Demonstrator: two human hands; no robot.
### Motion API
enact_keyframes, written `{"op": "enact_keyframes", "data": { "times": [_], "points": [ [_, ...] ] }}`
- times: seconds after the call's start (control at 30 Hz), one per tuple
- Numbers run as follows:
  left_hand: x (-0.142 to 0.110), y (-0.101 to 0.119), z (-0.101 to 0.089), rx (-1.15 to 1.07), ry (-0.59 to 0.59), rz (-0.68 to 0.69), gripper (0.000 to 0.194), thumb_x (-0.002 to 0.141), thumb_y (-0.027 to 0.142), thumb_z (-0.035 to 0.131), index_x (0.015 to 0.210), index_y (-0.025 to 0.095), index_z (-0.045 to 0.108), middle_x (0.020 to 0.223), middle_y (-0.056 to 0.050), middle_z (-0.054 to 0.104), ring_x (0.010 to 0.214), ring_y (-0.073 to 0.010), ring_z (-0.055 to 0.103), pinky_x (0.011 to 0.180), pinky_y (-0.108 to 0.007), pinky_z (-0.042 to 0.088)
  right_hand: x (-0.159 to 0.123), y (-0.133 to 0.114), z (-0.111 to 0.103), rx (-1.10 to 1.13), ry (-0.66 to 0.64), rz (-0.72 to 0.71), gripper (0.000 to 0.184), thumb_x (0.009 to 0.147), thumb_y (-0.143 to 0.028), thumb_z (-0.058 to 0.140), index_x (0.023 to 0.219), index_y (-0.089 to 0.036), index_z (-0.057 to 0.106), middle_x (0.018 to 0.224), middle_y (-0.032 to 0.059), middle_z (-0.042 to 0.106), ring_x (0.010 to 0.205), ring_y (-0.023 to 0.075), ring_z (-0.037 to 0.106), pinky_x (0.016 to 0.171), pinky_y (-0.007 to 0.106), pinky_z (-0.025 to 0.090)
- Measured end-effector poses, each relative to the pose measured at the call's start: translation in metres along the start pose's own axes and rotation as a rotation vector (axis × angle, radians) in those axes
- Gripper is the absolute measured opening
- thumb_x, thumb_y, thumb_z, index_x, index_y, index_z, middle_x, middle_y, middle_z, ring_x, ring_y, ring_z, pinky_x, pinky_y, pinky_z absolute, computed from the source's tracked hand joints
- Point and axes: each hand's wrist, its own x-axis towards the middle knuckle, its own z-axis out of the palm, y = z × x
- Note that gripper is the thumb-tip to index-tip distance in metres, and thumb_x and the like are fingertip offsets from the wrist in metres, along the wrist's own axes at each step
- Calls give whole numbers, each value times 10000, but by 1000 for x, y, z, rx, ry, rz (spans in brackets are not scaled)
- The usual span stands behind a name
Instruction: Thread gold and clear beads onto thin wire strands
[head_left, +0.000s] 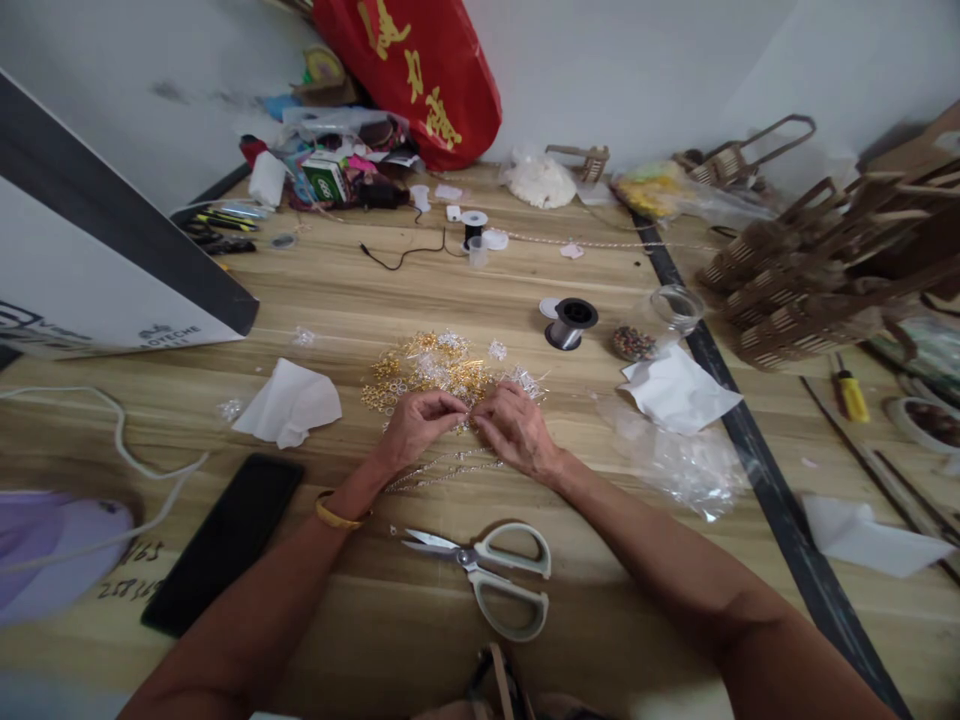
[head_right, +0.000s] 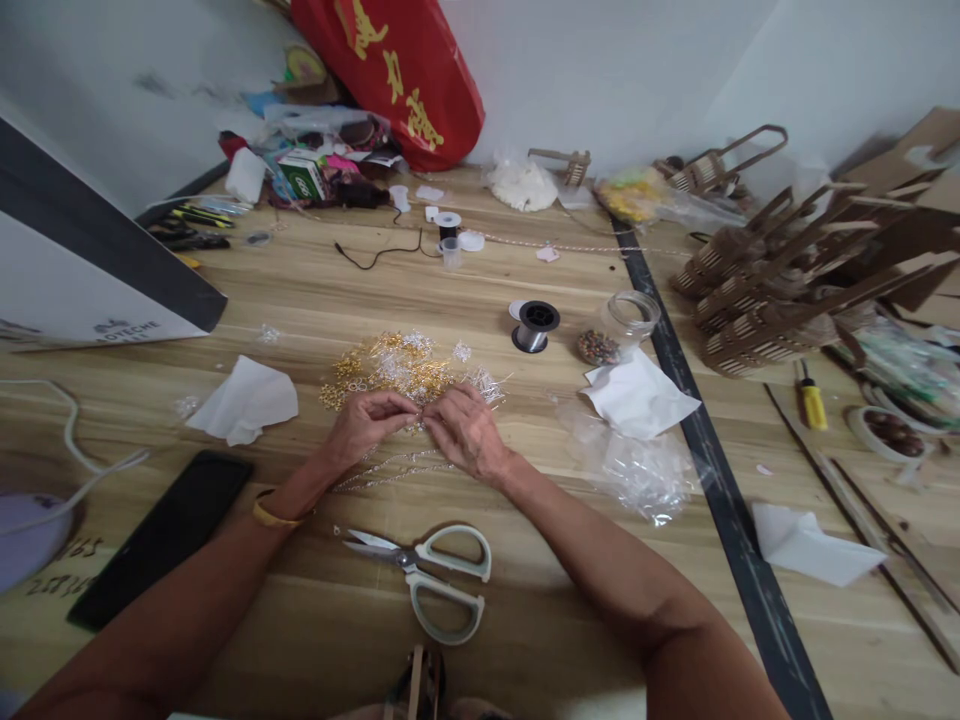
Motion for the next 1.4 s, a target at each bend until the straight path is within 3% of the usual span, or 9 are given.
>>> {"op": "enact_keyframes", "data": {
  "times": [1.4],
  "points": [
    [0, 1, -1, -2, 8, 16, 168, 648, 272, 747, 718, 125, 704, 700, -53, 716, 645, -143, 640, 645, -241, 506, -2, 1, 0, 9, 0, 13, 44, 891, -197, 503, 906, -218, 539, 783, 8, 652, 731, 152, 579, 963, 416, 412]
  ]
}}
